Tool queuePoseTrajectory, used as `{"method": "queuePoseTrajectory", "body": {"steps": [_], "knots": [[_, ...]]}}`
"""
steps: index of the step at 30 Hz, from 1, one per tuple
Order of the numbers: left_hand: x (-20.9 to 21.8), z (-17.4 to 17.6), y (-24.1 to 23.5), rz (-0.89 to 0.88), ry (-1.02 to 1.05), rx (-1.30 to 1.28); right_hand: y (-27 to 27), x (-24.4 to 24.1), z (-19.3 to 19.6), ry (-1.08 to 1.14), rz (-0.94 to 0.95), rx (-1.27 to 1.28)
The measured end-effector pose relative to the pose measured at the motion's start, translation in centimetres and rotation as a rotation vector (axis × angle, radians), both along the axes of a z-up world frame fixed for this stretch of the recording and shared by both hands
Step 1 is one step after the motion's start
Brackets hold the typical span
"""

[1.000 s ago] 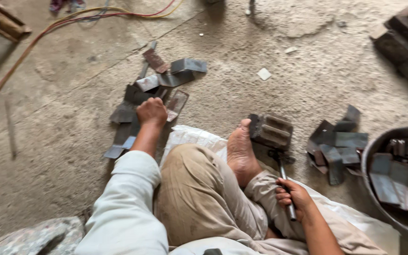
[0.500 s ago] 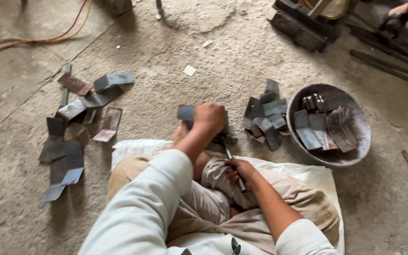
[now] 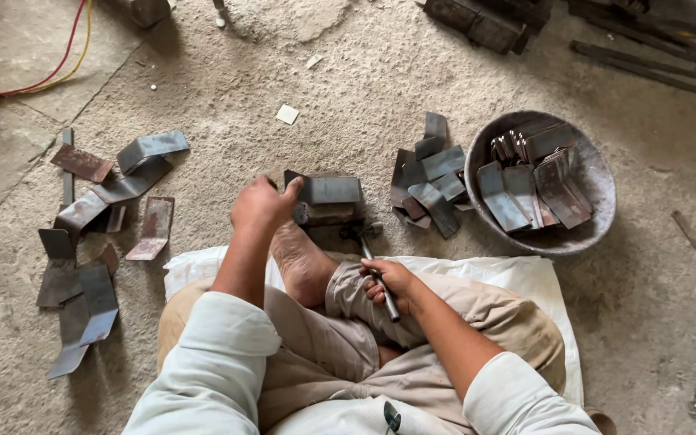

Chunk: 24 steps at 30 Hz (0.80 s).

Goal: The person shapes small metal pieces by hitting them with a hammer against a metal block while sitting on the floor, eventually placing the shaped items into a bowl.

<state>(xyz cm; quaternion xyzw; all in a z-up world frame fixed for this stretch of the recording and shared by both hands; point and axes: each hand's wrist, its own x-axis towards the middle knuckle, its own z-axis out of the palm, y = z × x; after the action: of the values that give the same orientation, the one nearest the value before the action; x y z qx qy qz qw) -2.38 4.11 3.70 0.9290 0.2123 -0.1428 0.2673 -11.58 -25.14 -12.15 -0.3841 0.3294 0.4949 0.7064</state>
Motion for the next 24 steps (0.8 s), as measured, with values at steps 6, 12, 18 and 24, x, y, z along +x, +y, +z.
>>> {"method": "queuePoseTrajectory", "body": {"steps": [6, 12, 18, 24], "knots": [[0.2, -4.5, 0.7, -0.072, -0.212, -0.208, 1.0, 1.8, -4.9, 0.032, -0.114, -0.133], [1.5, -7.0, 0.7, -0.058, -0.473, -0.239, 1.6, 1.8, -4.5, -0.174, -0.226, -0.244], [1.9, -5.5, 1.4, -0.115, -0.320, -0.092, 4.1, -1.4, 9.2, -1.152, 0.005, -0.894], [2.1, -5.0, 1.4, -0.145, -0.264, -0.089, 4.9, 2.4, 25.7, -1.947, -0.602, -0.717]]}}
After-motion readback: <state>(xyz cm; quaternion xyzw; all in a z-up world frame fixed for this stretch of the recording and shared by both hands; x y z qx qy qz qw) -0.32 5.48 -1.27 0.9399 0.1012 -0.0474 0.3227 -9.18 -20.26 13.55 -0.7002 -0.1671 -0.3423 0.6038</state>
